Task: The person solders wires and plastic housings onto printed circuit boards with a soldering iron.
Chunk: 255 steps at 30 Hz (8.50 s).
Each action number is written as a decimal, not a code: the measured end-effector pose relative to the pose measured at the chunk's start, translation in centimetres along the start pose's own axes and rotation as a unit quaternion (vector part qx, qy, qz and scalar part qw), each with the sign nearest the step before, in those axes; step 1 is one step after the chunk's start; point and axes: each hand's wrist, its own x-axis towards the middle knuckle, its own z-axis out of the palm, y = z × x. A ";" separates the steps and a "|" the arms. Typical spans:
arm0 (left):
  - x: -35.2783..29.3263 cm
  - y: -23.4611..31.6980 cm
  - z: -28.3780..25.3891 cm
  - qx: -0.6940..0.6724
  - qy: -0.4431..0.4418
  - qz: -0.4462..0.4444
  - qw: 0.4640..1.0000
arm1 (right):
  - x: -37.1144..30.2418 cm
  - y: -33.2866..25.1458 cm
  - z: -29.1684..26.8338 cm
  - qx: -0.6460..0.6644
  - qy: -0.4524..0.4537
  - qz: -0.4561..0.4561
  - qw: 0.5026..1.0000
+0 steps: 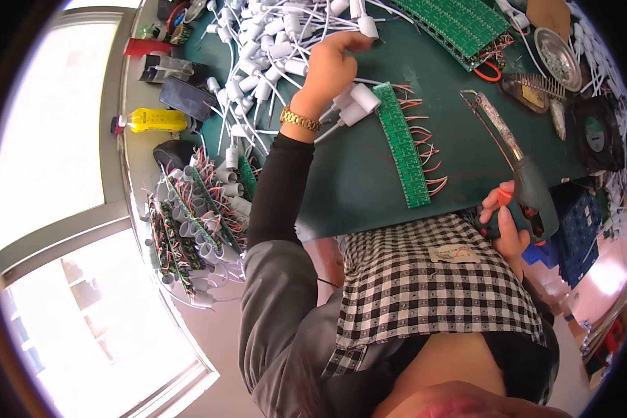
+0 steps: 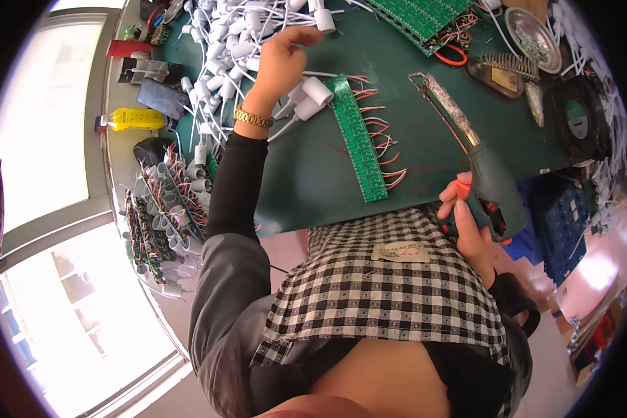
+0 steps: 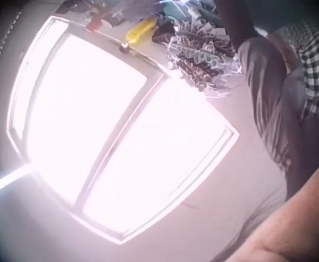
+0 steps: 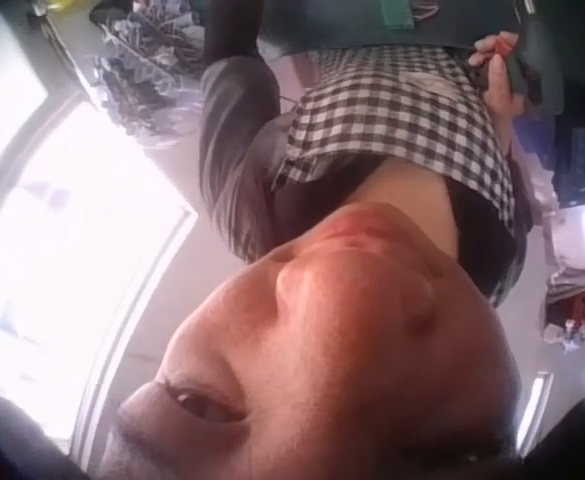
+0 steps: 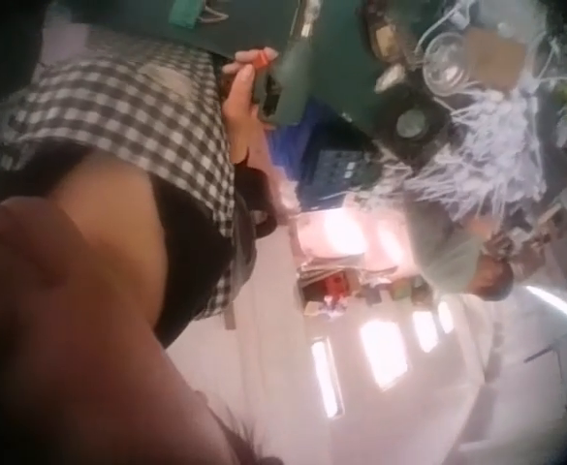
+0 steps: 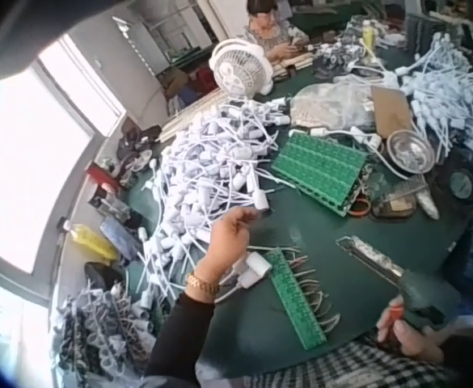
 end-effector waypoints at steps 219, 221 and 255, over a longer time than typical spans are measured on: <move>-10.7 3.6 2.9 0.108 0.067 0.037 0.991 | 1.0 2.2 1.7 -0.065 -0.049 0.035 0.996; -10.4 3.4 2.7 0.118 0.051 0.058 0.990 | 1.5 1.9 1.2 -0.097 -0.063 0.001 0.993; -3.3 -2.1 -9.6 -0.234 0.347 -0.222 0.880 | 0.3 2.7 -0.7 -0.066 -0.084 -0.046 0.993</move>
